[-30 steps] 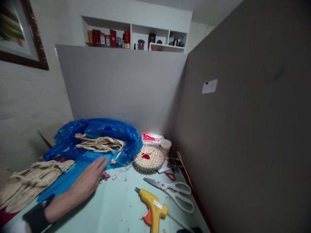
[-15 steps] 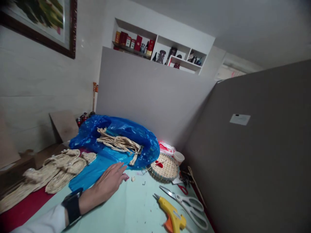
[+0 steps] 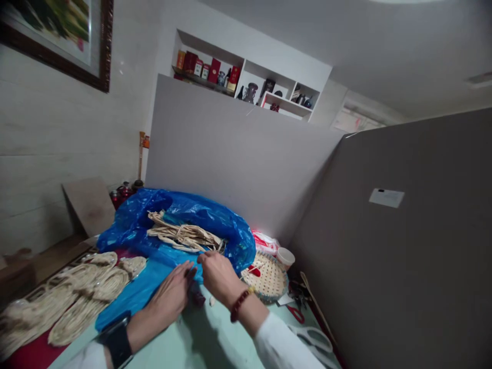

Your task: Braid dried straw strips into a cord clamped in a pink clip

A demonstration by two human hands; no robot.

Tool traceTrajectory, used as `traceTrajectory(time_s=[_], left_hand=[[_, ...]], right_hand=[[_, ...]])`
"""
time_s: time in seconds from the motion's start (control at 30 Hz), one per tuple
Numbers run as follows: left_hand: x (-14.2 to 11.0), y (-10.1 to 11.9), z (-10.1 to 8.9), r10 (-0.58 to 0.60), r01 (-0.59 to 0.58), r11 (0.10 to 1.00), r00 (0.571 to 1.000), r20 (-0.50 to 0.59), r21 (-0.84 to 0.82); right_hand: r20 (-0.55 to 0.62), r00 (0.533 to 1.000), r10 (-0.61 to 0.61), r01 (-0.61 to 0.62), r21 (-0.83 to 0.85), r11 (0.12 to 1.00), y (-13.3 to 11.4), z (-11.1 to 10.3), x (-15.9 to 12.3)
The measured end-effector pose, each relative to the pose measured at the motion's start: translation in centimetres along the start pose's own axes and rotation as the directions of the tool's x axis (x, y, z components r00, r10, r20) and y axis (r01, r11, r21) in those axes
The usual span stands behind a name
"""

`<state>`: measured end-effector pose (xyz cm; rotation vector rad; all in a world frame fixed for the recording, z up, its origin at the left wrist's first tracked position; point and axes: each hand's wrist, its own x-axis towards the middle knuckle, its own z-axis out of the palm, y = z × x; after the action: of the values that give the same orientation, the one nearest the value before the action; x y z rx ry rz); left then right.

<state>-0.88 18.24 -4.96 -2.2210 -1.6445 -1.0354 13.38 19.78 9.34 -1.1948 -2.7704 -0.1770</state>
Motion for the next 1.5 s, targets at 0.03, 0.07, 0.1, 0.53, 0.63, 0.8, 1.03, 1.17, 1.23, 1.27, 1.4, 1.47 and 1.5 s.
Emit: traceTrajectory(time_s=[0.03, 0.07, 0.1, 0.53, 0.63, 0.8, 1.03, 1.17, 1.23, 1.27, 1.4, 1.47, 1.5], left_hand=[[-0.1, -0.2, 0.3, 0.001, -0.001, 1.000, 1.000, 0.005, 0.016], [-0.1, -0.3, 0.5, 0.001, -0.001, 0.999, 1.000, 0.017, 0.033], [-0.1, -0.5, 0.8, 0.000, -0.002, 0.999, 1.000, 0.029, 0.051], [-0.8, -1.7, 0.7, 0.012, -0.025, 0.988, 0.996, 0.083, 0.151], [-0.4, -1.6, 0.8, 0.001, -0.018, 0.988, 0.994, 0.108, 0.151], [0.2, -1.2, 0.8, -0.040, 0.021, 0.991, 0.988, 0.146, 0.135], [2.3, -1.2, -0.3, -0.137, 0.114, 0.985, 0.973, 0.187, 0.130], [6.1, -1.5, 0.3, -0.221, 0.199, 0.972, 0.955, 0.198, 0.129], [7.9, -1.6, 0.8, -0.258, 0.236, 0.964, 0.943, 0.209, 0.124], [8.5, -1.6, 1.0, -0.270, 0.250, 0.961, 0.940, 0.210, 0.120], [9.0, -1.9, 1.3, -0.291, 0.275, 0.956, 0.936, 0.198, 0.105], [8.6, -2.0, 1.3, -0.293, 0.279, 0.956, 0.936, 0.197, 0.097], [8.4, -2.1, 1.3, -0.290, 0.277, 0.957, 0.936, 0.198, 0.090]], right_hand=[[0.030, 0.999, 0.019, -0.018, -0.024, 1.000, 0.8, 0.8, 1.8], [0.060, 0.997, 0.040, -0.037, -0.048, 0.998, 1.6, 1.6, 3.4], [0.080, 0.995, 0.064, -0.059, -0.072, 0.996, 2.1, 2.5, 4.8], [0.014, 0.996, 0.084, -0.080, -0.161, 0.984, 2.9, 8.0, 10.8], [-0.021, 0.996, 0.083, -0.085, -0.132, 0.988, 2.8, 8.0, 10.3], [-0.095, 0.983, 0.156, -0.163, -0.074, 0.984, 2.9, 7.2, 9.6], [-0.098, 0.956, 0.277, -0.280, -0.013, 0.960, 3.5, 7.1, 9.5], [-0.069, 0.958, 0.277, -0.278, -0.011, 0.960, 3.7, 7.0, 9.3], [-0.050, 0.962, 0.270, -0.271, -0.019, 0.962, 3.7, 6.8, 9.1], [-0.043, 0.962, 0.268, -0.270, -0.024, 0.963, 3.7, 6.7, 9.0], [-0.031, 0.963, 0.269, -0.270, -0.038, 0.962, 3.7, 6.0, 8.1], [-0.031, 0.962, 0.272, -0.273, -0.038, 0.961, 3.8, 5.7, 7.4], [-0.033, 0.961, 0.275, -0.277, -0.037, 0.960, 3.8, 5.5, 7.0]])
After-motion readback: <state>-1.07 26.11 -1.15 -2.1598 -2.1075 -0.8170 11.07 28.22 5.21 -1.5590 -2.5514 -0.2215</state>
